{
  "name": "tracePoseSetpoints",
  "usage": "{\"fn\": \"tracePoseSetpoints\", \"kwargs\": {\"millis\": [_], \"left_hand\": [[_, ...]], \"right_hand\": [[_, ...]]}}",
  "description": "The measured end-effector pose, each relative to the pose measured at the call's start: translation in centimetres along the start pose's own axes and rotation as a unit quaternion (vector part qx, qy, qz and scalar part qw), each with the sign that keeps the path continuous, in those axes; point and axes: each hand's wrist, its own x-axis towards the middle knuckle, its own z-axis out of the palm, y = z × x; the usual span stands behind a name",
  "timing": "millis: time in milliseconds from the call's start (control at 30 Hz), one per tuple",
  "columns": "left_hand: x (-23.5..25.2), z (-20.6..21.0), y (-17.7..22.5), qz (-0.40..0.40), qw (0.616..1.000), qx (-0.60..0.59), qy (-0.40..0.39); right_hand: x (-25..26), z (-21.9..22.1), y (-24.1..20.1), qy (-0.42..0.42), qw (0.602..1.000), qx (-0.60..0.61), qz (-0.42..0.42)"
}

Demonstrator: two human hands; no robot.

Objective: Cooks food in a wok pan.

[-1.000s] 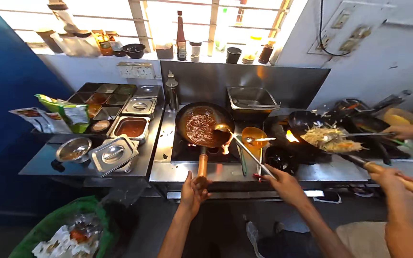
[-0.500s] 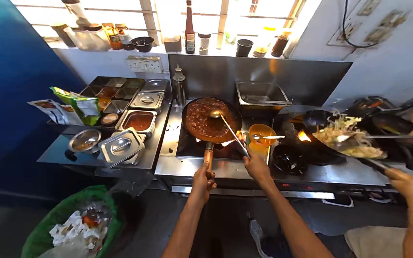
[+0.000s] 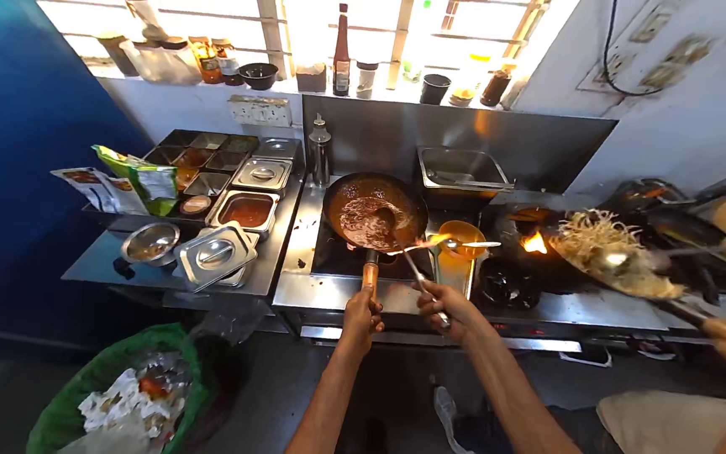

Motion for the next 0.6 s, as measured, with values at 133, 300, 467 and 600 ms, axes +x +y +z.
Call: {"fn": "tracePoseSetpoints", "kwargs": {"millis": [133, 300, 467, 600], "left_hand": [[-0.1, 0.1, -0.1, 0.009, 1.000, 0.013, 0.002], [-0.3, -0.1, -0.1, 0.008, 1.000, 0.021, 0.003], [-0.2, -0.5, 0.1, 0.011, 1.000, 0.025, -0.008], [-0.3, -0.4, 0.2, 0.007, 1.000, 0.025, -0.015]], "right_hand": [[1.8, 3.5, 0.3, -0.184, 0.931, 0.312, 0.043], [6.0, 5.7, -2.2, -0.083, 0.990, 0.102, -0.052], [7.8, 1.4, -3.8, 0.151, 0.858, -0.441, -0.214], [4.1, -1.1, -1.5, 0.160, 0.894, -0.386, -0.160]]}}
